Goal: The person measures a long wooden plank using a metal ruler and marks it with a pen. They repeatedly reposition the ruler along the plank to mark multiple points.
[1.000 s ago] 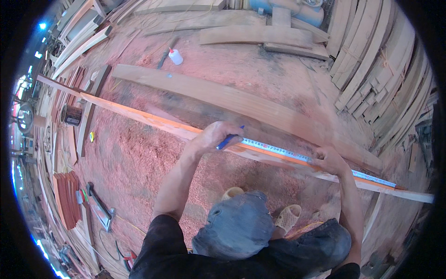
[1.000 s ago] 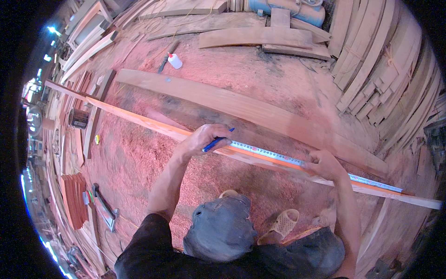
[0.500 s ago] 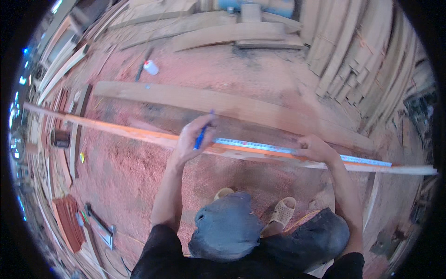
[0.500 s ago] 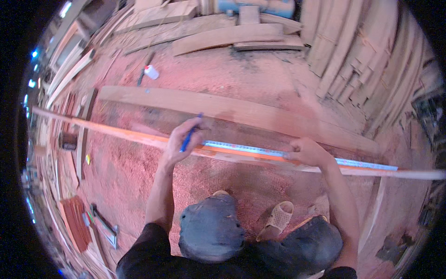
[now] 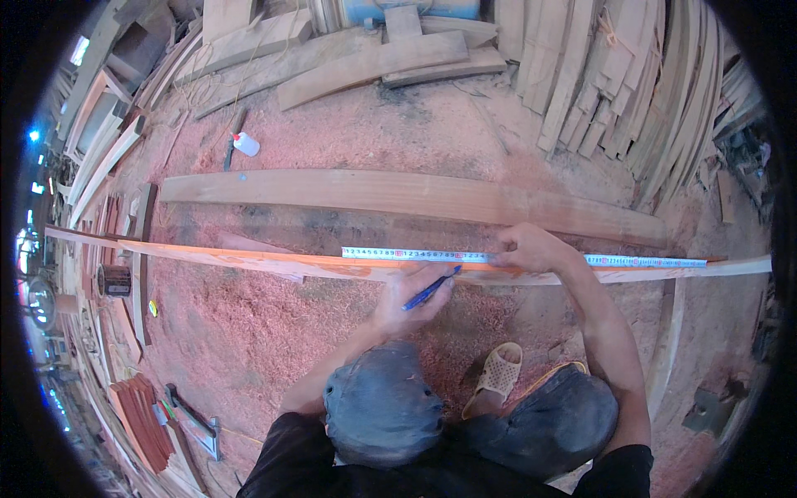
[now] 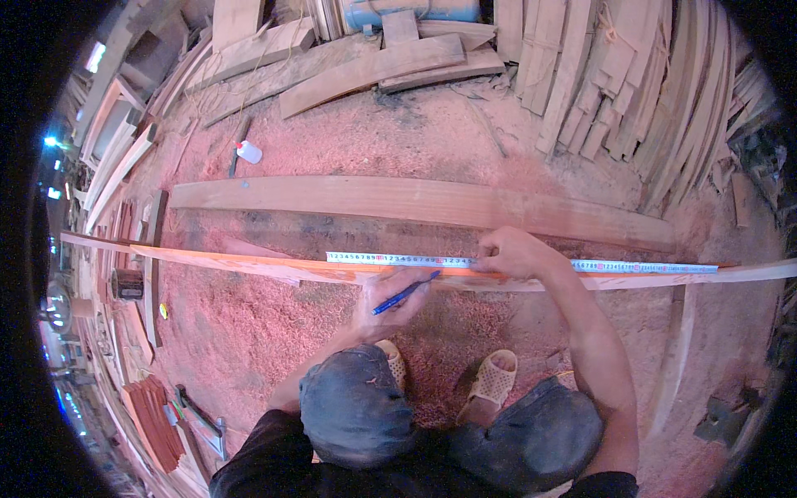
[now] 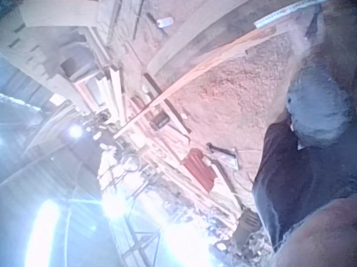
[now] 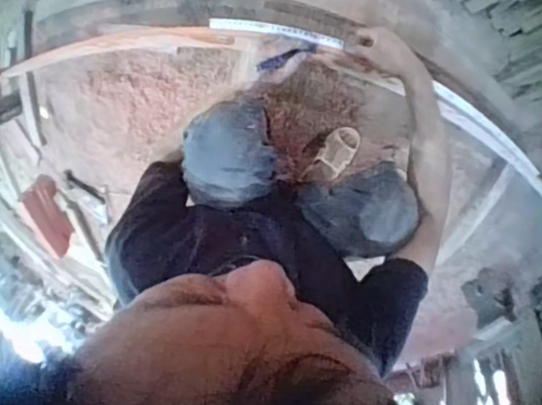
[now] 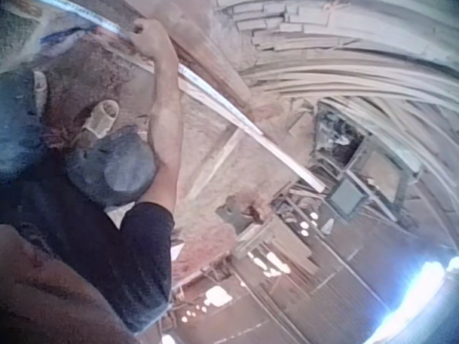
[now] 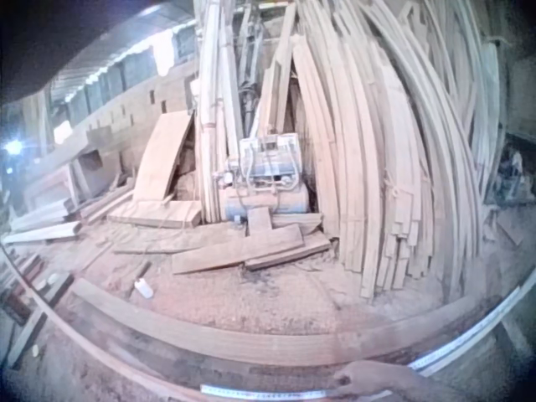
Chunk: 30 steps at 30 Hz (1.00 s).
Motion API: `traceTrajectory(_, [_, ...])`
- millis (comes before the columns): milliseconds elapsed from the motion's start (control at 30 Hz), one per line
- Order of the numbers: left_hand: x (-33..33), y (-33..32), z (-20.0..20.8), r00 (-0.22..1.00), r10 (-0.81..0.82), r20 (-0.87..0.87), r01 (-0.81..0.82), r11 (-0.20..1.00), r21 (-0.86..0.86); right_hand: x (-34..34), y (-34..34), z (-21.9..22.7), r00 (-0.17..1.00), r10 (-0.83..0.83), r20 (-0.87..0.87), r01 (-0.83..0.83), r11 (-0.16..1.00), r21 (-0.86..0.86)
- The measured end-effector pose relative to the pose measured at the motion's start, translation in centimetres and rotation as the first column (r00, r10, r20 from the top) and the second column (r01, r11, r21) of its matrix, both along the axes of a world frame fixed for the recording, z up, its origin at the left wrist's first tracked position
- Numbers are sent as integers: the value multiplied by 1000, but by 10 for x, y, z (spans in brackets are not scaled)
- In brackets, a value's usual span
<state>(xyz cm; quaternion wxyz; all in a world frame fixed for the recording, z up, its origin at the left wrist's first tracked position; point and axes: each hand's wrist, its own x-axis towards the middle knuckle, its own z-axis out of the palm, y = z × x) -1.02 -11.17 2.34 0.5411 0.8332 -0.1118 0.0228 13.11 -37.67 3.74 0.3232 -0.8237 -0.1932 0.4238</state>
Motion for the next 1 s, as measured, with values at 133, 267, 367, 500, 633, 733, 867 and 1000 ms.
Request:
traceTrajectory(133, [10, -14, -7, 987, -20, 161, 20, 1000, 0, 2, -2, -5, 999, 6, -43, -6, 1000, 8])
traceTrajectory(267, [11, -24, -11, 992, -13, 123, 8, 999, 36, 5, -5, -13, 990, 94, 107, -99, 994, 47])
traceTrajectory(367, [11, -27, -12, 999, 11, 52, -13, 999, 43, 5, -6, -15, 994, 77, 76, -82, 994, 68])
traceTrajectory(500, [12, -28, -15, 997, 11, 77, -11, 1000, -3, 5, -4, -9, 998, 58, 14, -59, 998, 28])
traceTrajectory(633, [12, -27, -18, 993, 28, 115, -30, 999, 18, 4, 0, -1, 999, 14, -37, -15, 999, -35])
traceTrajectory(733, [12, -26, -20, 992, 22, 124, -28, 998, 48, 3, 1, 1, 996, -21, -88, 18, 999, -34])
traceTrajectory(867, [13, -27, -23, 989, 17, 148, -21, 999, 25, 4, 1, -3, 999, 20, -42, -19, 999, 26])
traceTrajectory(1000, [13, -27, -23, 991, 20, 130, -23, 999, 22, 5, -2, -6, 999, 23, -45, -22, 1000, 8])
